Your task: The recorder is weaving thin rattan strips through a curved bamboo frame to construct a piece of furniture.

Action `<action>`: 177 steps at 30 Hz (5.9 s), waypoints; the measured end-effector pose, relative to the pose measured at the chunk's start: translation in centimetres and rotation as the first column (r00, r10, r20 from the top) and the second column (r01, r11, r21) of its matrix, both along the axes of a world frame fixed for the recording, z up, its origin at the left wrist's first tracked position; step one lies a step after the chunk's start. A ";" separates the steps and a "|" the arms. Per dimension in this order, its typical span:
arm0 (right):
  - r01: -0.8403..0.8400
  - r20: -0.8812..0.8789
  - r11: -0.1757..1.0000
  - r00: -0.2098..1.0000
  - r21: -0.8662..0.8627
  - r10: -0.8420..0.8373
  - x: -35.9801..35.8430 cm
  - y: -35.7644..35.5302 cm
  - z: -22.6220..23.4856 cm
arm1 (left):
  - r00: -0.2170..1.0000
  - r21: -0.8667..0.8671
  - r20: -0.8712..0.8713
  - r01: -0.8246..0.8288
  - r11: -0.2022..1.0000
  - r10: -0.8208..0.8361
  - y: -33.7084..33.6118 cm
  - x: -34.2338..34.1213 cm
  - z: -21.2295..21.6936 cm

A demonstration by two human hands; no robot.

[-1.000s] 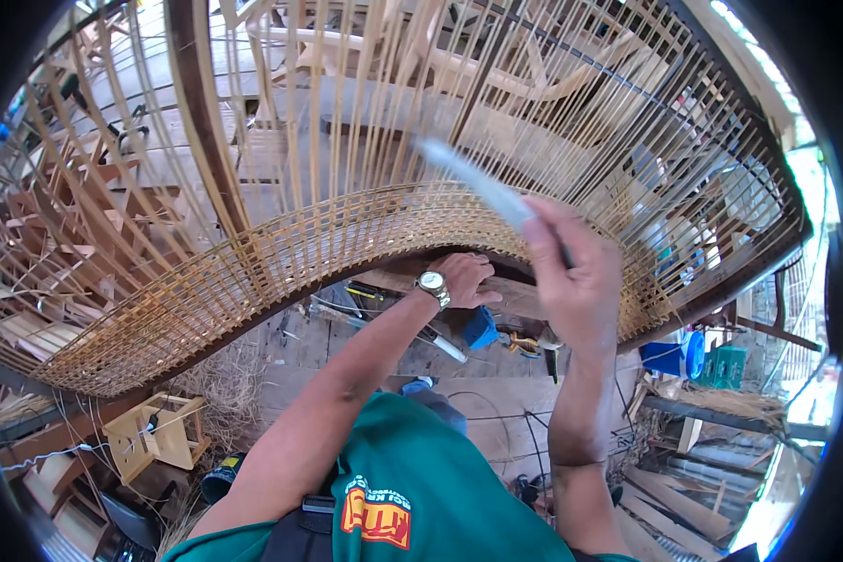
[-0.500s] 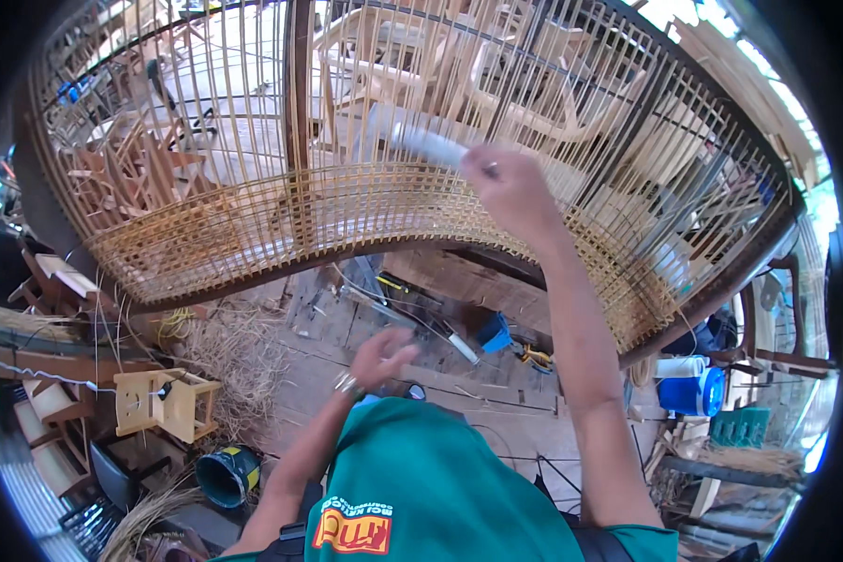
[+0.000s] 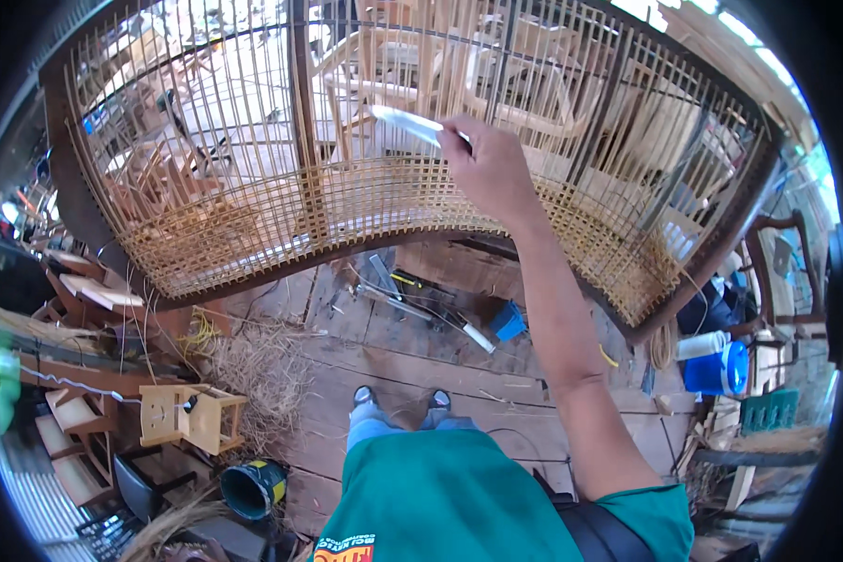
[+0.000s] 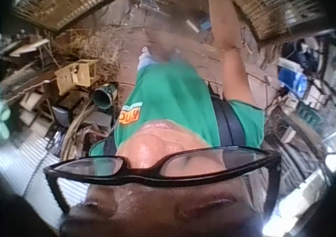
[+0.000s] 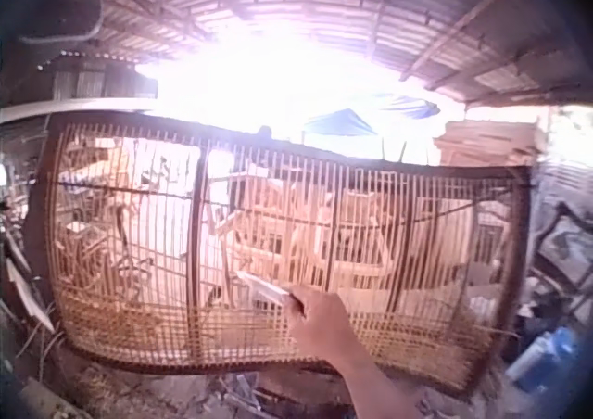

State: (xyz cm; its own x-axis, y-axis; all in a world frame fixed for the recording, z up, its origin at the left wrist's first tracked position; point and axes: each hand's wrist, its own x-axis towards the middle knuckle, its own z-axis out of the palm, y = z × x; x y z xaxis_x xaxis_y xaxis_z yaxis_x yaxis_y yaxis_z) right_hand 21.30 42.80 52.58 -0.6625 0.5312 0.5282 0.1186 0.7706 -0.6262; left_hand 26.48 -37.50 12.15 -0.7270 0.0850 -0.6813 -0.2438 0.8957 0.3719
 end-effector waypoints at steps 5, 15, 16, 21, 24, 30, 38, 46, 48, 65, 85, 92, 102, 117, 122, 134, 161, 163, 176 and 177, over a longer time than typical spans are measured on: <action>-0.065 0.251 0.998 0.966 0.020 0.058 -4.5 -4.2 -1.5 | 1.000 0.011 -0.003 0.025 1.000 -0.025 -5.1 -6.7 4.6; -0.028 0.541 0.995 0.841 0.095 -0.028 -13.3 -18.5 4.1 | 0.998 0.031 0.032 0.050 0.998 -0.051 -24.8 -29.2 5.4; 0.036 0.499 0.999 0.866 0.013 -0.038 -13.7 -19.5 4.6 | 0.998 0.032 0.037 0.041 0.999 -0.042 -26.8 -31.0 5.1; 0.256 0.118 0.967 0.961 -0.017 -0.252 -15.5 -24.6 6.2 | 0.996 0.036 0.077 -0.039 0.999 0.036 -34.0 -35.2 3.6; -0.023 0.466 0.991 0.884 0.131 -0.041 -17.2 -25.1 5.6 | 0.977 0.145 0.139 -0.183 0.972 0.163 -37.0 -35.1 2.1; 0.178 0.140 0.980 0.972 0.093 -0.190 -17.4 -25.5 5.4 | 0.996 0.175 -0.002 -0.084 0.981 0.085 -33.0 -29.2 0.5; 0.205 -0.300 0.978 0.936 0.042 -0.183 -15.1 -24.4 6.5 | 0.998 0.272 -0.054 0.032 0.962 -0.019 -24.9 -23.8 1.3; 0.090 0.070 0.996 0.994 -0.007 -0.090 -13.1 -20.9 6.1 | 0.982 0.344 -0.131 0.175 0.923 -0.138 -14.4 -25.7 -1.2; 0.129 -0.012 0.992 0.992 0.005 -0.129 -13.7 -20.2 5.1 | 0.971 0.350 -0.158 0.223 0.910 -0.177 -12.5 -27.8 -4.8; 0.210 -0.176 0.975 0.965 0.070 -0.195 -9.0 -8.3 1.7 | 0.903 0.195 -0.090 0.430 0.881 -0.421 -3.7 -25.8 -6.6; 0.052 0.169 0.995 0.985 -0.087 -0.037 -11.0 -9.4 -0.2 | 0.947 0.209 -0.046 0.322 0.924 -0.319 -5.6 -20.9 1.3; 0.195 -0.052 0.981 0.979 0.001 -0.195 -9.9 -8.0 3.1 | 0.957 0.210 -0.034 0.290 0.934 -0.289 -6.6 -21.1 2.4; 0.171 0.234 0.981 0.961 -0.090 -0.146 -8.8 -6.8 0.4 | 0.966 0.209 -0.005 0.255 0.944 -0.260 -6.9 -22.6 2.0; 0.287 0.170 0.954 0.948 -0.086 -0.270 -9.6 -10.1 1.9 | 0.986 0.202 0.040 0.152 0.968 -0.163 -10.8 -23.2 -1.0; 0.071 0.428 0.991 0.897 0.110 -0.112 -11.2 -7.1 -1.9 | 0.992 0.192 0.039 0.111 0.975 -0.120 -15.3 -23.8 -7.6; 0.274 0.169 0.962 0.948 0.004 -0.270 -9.9 -10.9 2.2 | 0.990 0.225 0.124 0.030 0.974 -0.060 -16.4 -24.0 -7.8; 0.485 0.025 0.870 0.872 0.092 -0.488 -6.5 -8.5 -1.6 | 0.987 0.201 0.084 0.115 0.973 -0.134 -17.4 -27.6 -6.9; 0.317 0.380 0.944 0.866 0.087 -0.326 -6.1 -7.4 -2.1 | 0.988 0.205 0.079 0.117 0.972 -0.136 -18.3 -27.9 -8.3; 0.408 0.360 0.912 0.857 -0.035 -0.369 -8.6 -12.6 3.8 | 0.990 0.279 0.130 0.021 0.960 -0.059 -16.0 -28.7 -2.7; 0.413 0.189 0.911 0.894 0.004 -0.407 -9.3 -12.5 3.4 | 0.990 0.279 0.134 0.011 0.960 -0.050 -16.3 -28.7 -2.6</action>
